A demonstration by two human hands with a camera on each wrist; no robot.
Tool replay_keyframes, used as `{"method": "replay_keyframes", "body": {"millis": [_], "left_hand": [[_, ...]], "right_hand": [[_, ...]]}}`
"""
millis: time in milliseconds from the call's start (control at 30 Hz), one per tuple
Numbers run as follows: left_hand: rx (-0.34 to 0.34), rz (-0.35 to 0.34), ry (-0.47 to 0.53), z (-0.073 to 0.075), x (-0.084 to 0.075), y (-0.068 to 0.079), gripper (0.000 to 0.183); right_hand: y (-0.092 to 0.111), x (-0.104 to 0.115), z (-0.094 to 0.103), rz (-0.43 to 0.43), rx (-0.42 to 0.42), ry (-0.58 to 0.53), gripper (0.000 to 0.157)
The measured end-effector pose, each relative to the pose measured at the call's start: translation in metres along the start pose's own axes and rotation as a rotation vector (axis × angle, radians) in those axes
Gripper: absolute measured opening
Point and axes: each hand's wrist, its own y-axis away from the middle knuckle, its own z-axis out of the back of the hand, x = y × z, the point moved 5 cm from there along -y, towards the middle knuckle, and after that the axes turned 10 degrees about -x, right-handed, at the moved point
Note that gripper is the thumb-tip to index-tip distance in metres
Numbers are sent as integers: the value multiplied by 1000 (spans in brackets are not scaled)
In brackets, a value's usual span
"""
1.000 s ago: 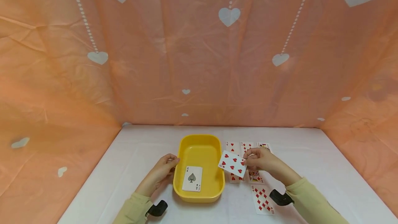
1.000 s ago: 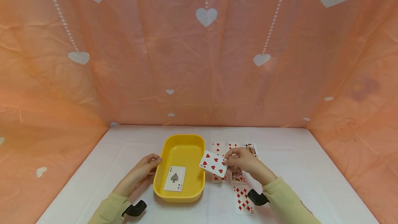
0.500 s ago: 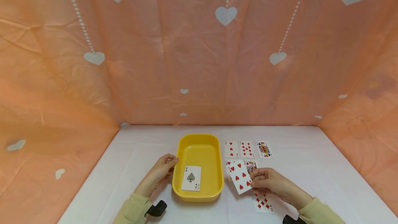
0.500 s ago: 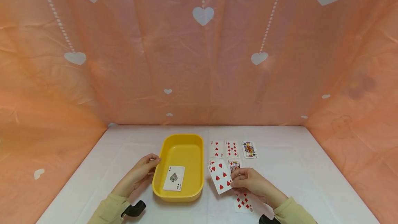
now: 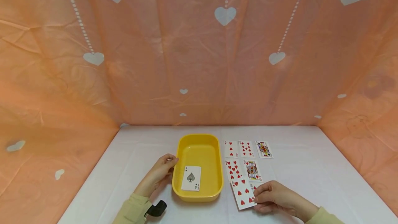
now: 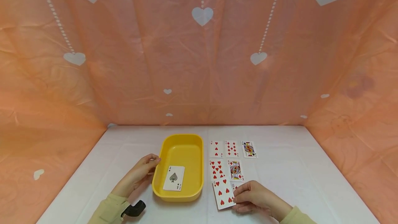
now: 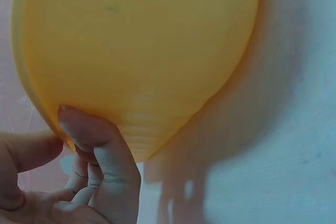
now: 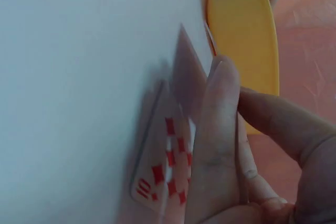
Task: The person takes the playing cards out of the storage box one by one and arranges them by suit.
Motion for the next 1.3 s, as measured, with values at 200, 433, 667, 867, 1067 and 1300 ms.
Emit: {"method": "replay_keyframes", "body": {"millis": [200, 433, 667, 867, 1067, 1300], "left_hand": [[6, -8, -11, 0, 1, 0, 20], [7, -11, -22, -1, 2, 0, 21], [15, -6, -10, -1, 0, 0, 20], [15, -6, -16, 0, -1, 1, 22], [13, -10, -16, 0, 0, 2, 20], [5, -19, -1, 0, 0, 2, 20]], "right_hand": [[3, -5, -4, -24, -48, 19, 14], [3, -8, -5, -33, -107, 9, 15], [5, -11, -6, -47, -126, -24, 13], [8, -12, -9, -50, -102, -68, 11], [12, -9, -13, -60, -80, -82, 13], [19, -3, -16, -40, -11, -119, 16]]}}
